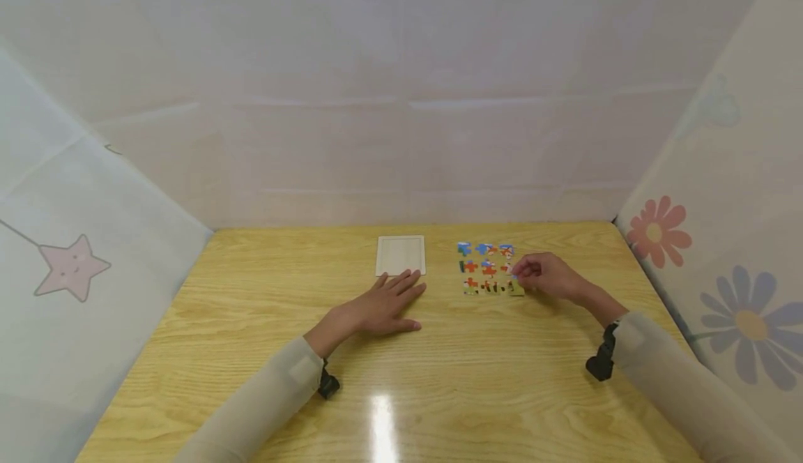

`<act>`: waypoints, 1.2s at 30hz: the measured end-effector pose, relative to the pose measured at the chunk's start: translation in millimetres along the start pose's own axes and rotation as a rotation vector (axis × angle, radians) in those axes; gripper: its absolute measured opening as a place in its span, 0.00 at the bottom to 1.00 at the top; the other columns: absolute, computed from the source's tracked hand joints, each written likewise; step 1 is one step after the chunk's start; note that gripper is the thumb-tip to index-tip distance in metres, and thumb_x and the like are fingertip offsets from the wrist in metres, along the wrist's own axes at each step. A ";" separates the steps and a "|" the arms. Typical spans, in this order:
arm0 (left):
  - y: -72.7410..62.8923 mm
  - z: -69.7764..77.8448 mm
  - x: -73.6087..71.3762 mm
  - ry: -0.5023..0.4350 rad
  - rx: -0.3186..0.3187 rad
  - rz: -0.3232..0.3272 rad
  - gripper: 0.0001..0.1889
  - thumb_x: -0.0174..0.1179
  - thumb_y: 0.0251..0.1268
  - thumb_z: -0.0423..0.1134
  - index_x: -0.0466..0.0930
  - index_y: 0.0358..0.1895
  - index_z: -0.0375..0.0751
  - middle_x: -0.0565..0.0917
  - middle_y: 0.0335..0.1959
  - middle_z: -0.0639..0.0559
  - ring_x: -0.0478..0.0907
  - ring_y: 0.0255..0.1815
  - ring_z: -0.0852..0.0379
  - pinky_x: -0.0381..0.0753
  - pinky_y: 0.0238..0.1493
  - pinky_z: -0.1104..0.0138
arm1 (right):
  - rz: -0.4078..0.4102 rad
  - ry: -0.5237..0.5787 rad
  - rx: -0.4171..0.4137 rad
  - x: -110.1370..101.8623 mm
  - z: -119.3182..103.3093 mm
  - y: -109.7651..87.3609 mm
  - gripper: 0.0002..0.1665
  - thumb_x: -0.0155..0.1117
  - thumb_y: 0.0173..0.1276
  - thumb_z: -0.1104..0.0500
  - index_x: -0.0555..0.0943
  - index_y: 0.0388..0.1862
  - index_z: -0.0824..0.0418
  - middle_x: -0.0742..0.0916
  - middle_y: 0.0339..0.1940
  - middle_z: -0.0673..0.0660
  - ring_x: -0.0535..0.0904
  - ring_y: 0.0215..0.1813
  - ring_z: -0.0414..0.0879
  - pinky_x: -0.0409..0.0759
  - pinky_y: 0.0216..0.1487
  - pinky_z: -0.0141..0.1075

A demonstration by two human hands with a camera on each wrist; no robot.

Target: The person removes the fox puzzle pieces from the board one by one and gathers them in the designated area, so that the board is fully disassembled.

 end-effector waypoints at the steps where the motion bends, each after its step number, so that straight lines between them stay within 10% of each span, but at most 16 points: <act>1: 0.1 -0.2 0.0 0.000 -0.001 0.000 0.45 0.50 0.80 0.68 0.48 0.88 0.48 0.42 0.90 0.46 0.38 0.90 0.47 0.44 0.85 0.40 | 0.000 -0.005 0.002 -0.4 0.9 0.1 0.12 0.64 0.79 0.67 0.82 0.56 0.71 0.87 0.48 0.64 0.85 0.48 0.49 0.87 0.47 0.37; 36: -2.6 -2.7 1.2 -0.017 0.000 0.027 0.44 0.50 0.80 0.68 0.50 0.88 0.49 0.42 0.90 0.46 0.38 0.90 0.47 0.44 0.85 0.42 | 0.153 -0.270 -0.077 -3.7 1.8 -1.3 0.05 0.70 0.74 0.67 0.88 0.46 0.62 0.90 0.42 0.54 0.85 0.43 0.46 0.84 0.43 0.34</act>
Point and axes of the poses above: each hand's wrist, its own y-axis towards the middle knuckle, its own x-axis out of the palm, z = x × y, the point moved 6 cm from there along y, towards the middle knuckle
